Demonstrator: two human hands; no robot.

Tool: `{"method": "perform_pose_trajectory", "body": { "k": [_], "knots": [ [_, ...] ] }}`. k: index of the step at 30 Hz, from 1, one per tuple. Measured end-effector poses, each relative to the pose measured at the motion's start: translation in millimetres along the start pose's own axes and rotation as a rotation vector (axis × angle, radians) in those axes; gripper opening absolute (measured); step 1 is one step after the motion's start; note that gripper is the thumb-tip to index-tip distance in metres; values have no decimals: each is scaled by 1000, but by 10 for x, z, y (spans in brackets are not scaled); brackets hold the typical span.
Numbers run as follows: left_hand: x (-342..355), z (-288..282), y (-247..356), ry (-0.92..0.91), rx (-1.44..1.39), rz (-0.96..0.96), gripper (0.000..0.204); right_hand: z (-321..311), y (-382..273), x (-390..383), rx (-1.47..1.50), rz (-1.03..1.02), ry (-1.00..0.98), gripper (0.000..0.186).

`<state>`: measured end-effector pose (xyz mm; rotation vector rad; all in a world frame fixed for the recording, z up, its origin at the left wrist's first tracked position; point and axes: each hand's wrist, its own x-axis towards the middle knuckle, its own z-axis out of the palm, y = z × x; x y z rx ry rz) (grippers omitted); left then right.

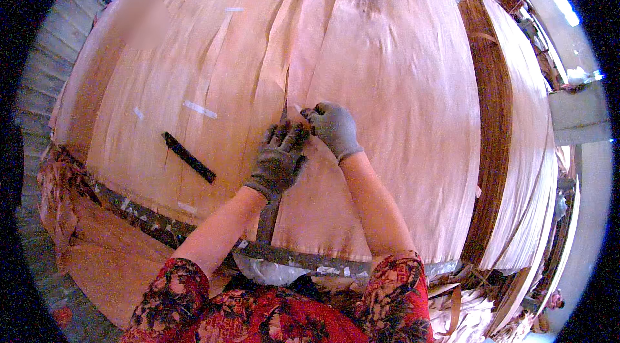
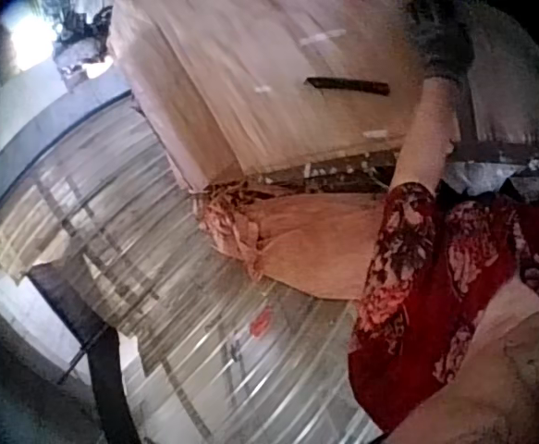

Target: The person applies thin strips of wood veneer to a large curved surface, smoothing them down and securing them with small white clips. They use a utility knife to trim excess material and occasionally pick up loose scraps from the floor.

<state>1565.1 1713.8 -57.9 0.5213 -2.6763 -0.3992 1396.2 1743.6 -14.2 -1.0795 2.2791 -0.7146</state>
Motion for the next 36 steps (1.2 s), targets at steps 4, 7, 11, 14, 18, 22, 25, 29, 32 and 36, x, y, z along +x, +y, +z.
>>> {"method": "perform_pose_trajectory", "body": {
  "k": [4,7,11,14,18,22,25,29,32,36],
  "knots": [
    [21,-1,7,35,-34,-84,68,-13,-89,174,-219,113,-86,44],
    [41,2,-41,139,-59,-162,75,-98,-197,206,-242,161,-176,42],
    [280,-87,-110,-29,14,-93,78,-148,-186,231,-324,177,-191,40],
    [308,-165,-65,-58,64,-85,79,-87,-49,247,-372,144,-110,43],
    [256,-133,-111,-81,84,-132,73,-87,-114,238,-406,123,-138,44],
    [182,39,-39,-95,190,-98,64,-23,23,202,-407,50,-128,42],
    [283,98,72,-146,225,-169,58,-151,73,207,-337,-26,-289,36],
    [391,180,184,-115,206,-260,55,-216,122,-63,-196,-36,-151,32],
    [409,194,191,-165,232,-319,59,-35,143,-104,-140,-25,-17,28],
    [387,217,138,-155,297,-343,58,167,14,-253,-72,5,114,26]
  ]
}}
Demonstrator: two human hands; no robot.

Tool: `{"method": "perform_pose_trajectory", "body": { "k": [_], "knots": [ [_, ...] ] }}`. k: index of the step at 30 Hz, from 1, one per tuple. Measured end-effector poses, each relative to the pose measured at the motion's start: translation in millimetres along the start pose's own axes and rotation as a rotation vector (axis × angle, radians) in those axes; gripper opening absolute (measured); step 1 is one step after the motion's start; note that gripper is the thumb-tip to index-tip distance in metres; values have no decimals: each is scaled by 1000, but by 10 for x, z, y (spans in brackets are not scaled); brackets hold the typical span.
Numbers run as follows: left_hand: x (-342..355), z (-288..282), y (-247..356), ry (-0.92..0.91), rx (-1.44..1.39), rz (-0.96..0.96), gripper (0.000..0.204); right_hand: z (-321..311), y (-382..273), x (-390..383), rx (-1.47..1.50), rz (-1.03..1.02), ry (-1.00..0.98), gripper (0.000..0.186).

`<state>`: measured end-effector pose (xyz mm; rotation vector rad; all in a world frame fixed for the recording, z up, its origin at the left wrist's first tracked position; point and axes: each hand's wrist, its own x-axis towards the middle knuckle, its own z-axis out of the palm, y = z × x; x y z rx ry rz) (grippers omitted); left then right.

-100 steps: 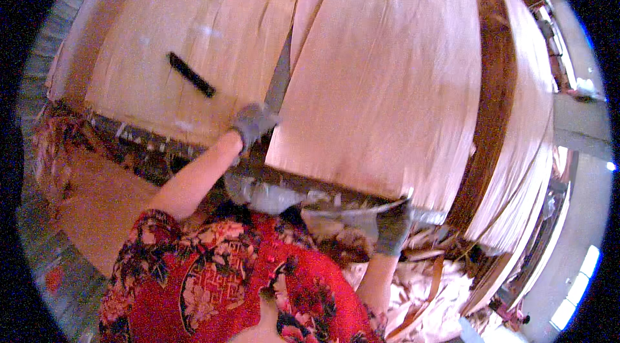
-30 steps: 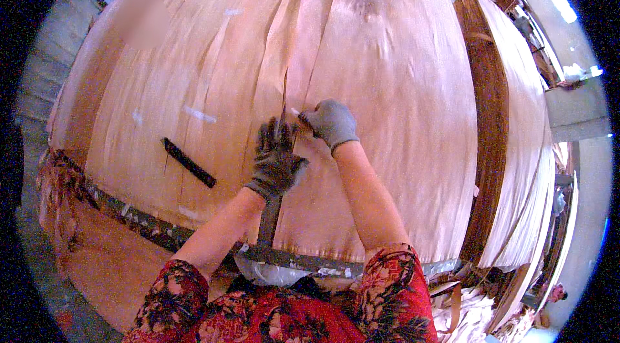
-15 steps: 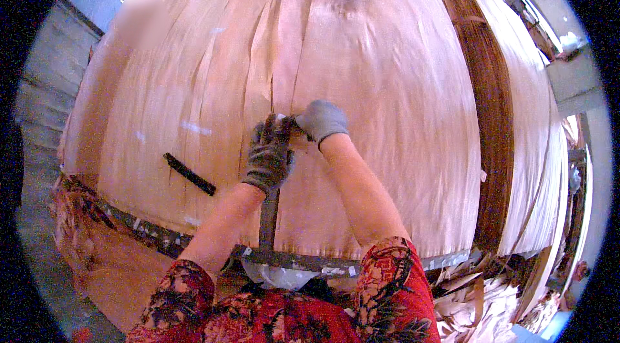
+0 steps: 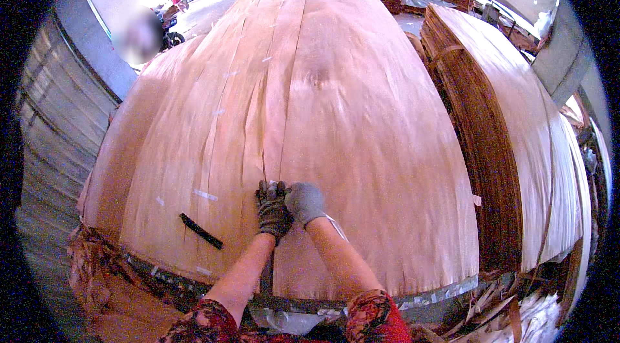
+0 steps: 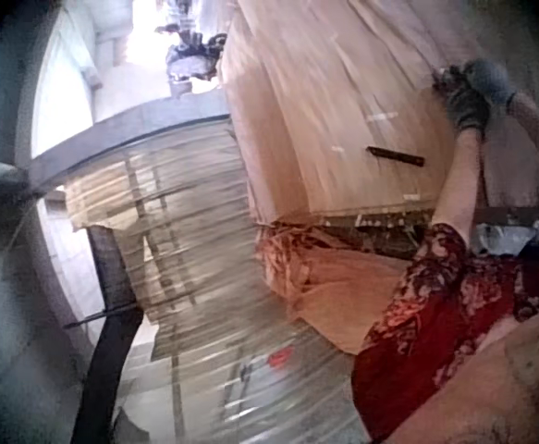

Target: The person applies thin strips of wood veneer to a large curved surface, smoothing them down and securing them with small white clips. They use a utility knife to trim excess material and occasionally pick up loose scraps from the floor.

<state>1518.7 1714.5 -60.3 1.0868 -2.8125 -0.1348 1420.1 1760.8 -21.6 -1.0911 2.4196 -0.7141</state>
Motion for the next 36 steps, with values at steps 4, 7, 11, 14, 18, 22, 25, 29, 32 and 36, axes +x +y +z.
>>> {"method": "perform_pose_trajectory", "body": {
  "k": [4,7,11,14,18,22,25,29,32,36],
  "knots": [
    [33,-111,115,-19,-14,-3,58,29,96,-57,-32,38,94,29],
    [27,-157,60,-5,26,-7,54,-27,169,-351,-82,-41,4,28],
    [139,54,-120,127,-314,-70,34,-403,385,-1271,556,97,-114,21],
    [170,-12,93,87,-774,-260,17,-946,828,-2343,973,339,149,16],
    [375,378,-332,217,-327,-83,37,-1683,1493,-4075,846,529,722,16],
    [209,164,133,-90,363,203,66,-2048,2453,-6348,404,677,1335,15],
    [-78,-627,772,-261,522,-1,78,-2046,2440,-7035,484,936,1565,17],
    [-139,-464,918,18,221,54,82,-1608,3048,-7154,473,965,1291,22],
    [-417,-309,1497,154,-78,109,83,-1232,3486,-6950,408,756,1087,22],
    [-938,-387,1205,216,42,-111,82,-988,4085,-6676,658,931,953,20]
  ]
}}
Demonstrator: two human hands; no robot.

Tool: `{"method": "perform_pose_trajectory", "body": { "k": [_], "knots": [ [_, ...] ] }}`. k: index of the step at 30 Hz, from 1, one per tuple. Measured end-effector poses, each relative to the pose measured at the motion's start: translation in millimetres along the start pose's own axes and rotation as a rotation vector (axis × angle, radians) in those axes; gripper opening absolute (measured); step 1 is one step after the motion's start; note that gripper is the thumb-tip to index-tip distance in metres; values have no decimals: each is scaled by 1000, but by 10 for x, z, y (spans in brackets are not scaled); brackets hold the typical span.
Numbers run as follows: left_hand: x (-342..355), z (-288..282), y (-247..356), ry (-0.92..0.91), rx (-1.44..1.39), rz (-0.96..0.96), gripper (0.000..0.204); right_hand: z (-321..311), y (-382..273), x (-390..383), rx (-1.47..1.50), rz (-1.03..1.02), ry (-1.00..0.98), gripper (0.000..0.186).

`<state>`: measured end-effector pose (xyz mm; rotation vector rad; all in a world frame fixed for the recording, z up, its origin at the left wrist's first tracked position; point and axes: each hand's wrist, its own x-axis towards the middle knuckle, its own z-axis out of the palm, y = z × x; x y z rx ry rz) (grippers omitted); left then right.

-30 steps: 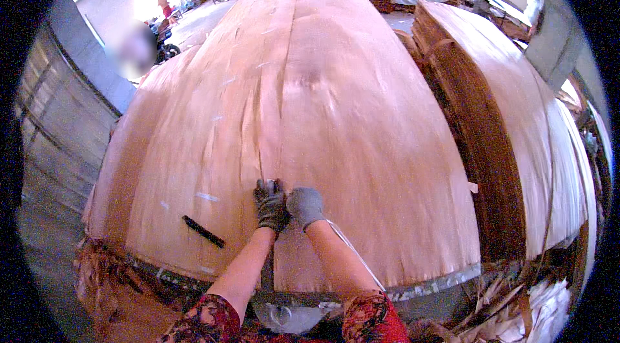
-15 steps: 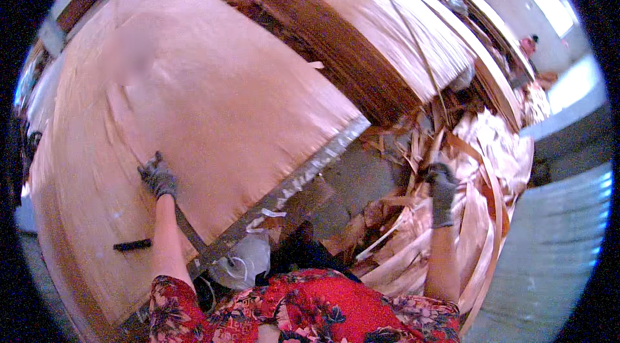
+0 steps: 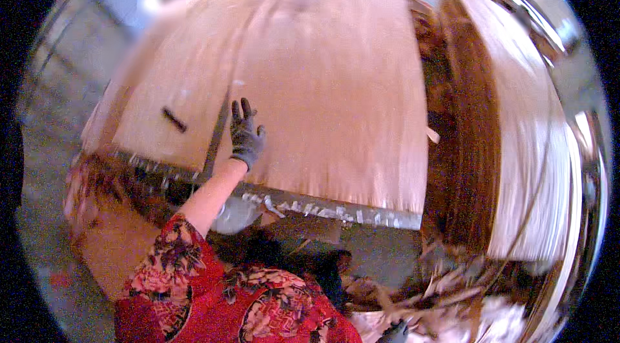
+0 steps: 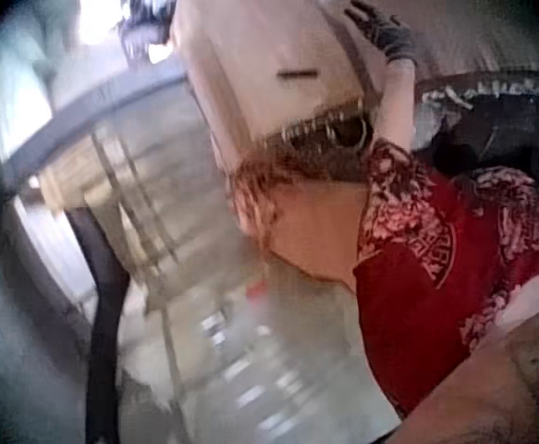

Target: The person applies thin strips of wood veneer to a large curved surface, smoothing them down and securing them with small white clips. They use a utility knife to trim excess material and occasionally pick up loose scraps from the floor.

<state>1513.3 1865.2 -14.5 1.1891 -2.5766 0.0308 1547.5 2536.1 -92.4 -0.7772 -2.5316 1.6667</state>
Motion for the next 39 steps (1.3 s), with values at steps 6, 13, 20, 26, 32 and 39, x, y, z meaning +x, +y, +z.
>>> {"method": "perform_pose_trajectory", "body": {
  "k": [6,13,20,26,32,39],
  "knots": [
    [-136,-136,-1752,228,25,-696,86,-222,-177,739,-278,-306,-139,41],
    [382,-75,-2210,102,165,-930,102,-186,-2,832,-470,-373,-119,45],
    [659,330,-2659,-333,-47,-1026,83,-496,252,940,-417,-48,-113,39],
    [474,315,-3205,-107,-270,-1077,30,-128,211,1275,-251,82,-108,32],
    [22,97,-1531,300,-286,-453,26,-38,260,2296,-6,168,-114,25],
    [-468,297,1549,127,159,-226,37,-6,-114,4155,301,153,-231,19]
  ]
}}
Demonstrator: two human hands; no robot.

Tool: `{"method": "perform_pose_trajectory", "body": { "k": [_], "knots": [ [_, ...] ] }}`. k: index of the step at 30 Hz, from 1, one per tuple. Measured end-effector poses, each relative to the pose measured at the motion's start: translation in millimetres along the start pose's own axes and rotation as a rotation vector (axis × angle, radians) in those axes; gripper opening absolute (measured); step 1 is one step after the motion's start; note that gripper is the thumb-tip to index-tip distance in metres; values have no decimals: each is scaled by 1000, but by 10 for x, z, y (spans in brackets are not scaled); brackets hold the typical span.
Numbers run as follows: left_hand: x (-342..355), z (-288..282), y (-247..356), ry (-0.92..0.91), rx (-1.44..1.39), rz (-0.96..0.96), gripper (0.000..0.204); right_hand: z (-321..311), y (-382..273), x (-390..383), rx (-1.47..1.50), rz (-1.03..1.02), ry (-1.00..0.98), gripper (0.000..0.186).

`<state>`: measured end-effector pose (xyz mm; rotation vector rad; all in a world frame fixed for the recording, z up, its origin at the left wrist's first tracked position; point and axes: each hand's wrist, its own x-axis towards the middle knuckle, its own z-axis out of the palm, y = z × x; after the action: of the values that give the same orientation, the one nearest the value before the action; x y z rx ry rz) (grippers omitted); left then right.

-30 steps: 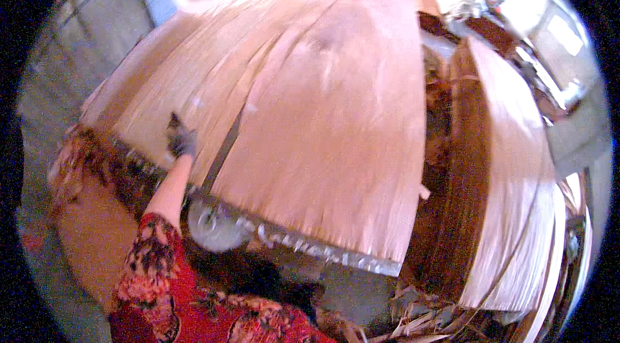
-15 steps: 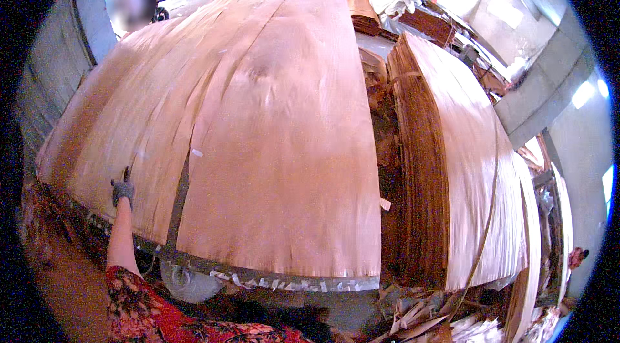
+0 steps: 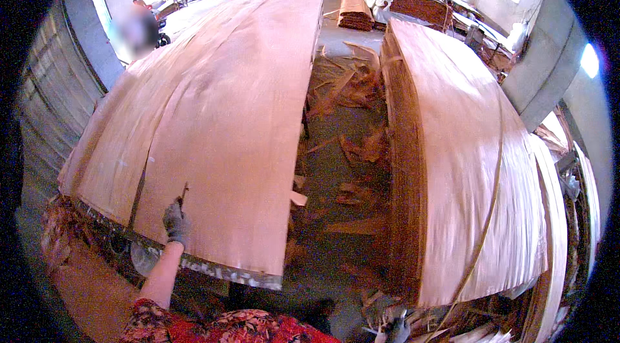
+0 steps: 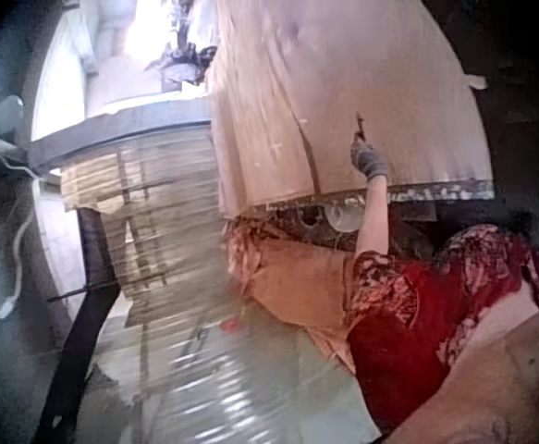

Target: The person applies thin strips of wood veneer to a large curved surface, smoothing them down and securing them with small white clips. They use a utility knife to trim excess material and occasionally pick up loose scraps from the floor.

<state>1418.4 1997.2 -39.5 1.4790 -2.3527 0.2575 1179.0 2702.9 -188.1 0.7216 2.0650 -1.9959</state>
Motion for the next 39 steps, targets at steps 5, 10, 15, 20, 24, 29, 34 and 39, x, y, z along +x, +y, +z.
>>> {"method": "perform_pose_trajectory", "body": {
  "k": [5,10,15,20,24,29,34,39],
  "knots": [
    [-278,412,450,-198,89,-241,42,920,-1337,820,-126,-135,-220,15],
    [-406,363,679,-48,225,-100,49,1580,-2023,1218,-82,-103,-431,12],
    [-546,292,447,-199,26,-140,65,2130,-2226,1453,-100,49,-511,16],
    [-689,363,416,-144,287,-33,64,2511,-2260,2282,-222,54,-546,16],
    [-393,106,778,-438,196,-247,61,3135,-2553,2814,-262,21,-632,16],
    [-125,-380,1100,-473,210,-452,52,4358,-2989,3413,-343,-53,-702,15],
    [-671,-384,1121,63,-231,-658,45,5688,-3357,3974,-242,-84,-855,15],
    [-163,-596,2072,-79,447,-680,69,6994,-4020,4353,-201,-165,-1096,15]
  ]
}}
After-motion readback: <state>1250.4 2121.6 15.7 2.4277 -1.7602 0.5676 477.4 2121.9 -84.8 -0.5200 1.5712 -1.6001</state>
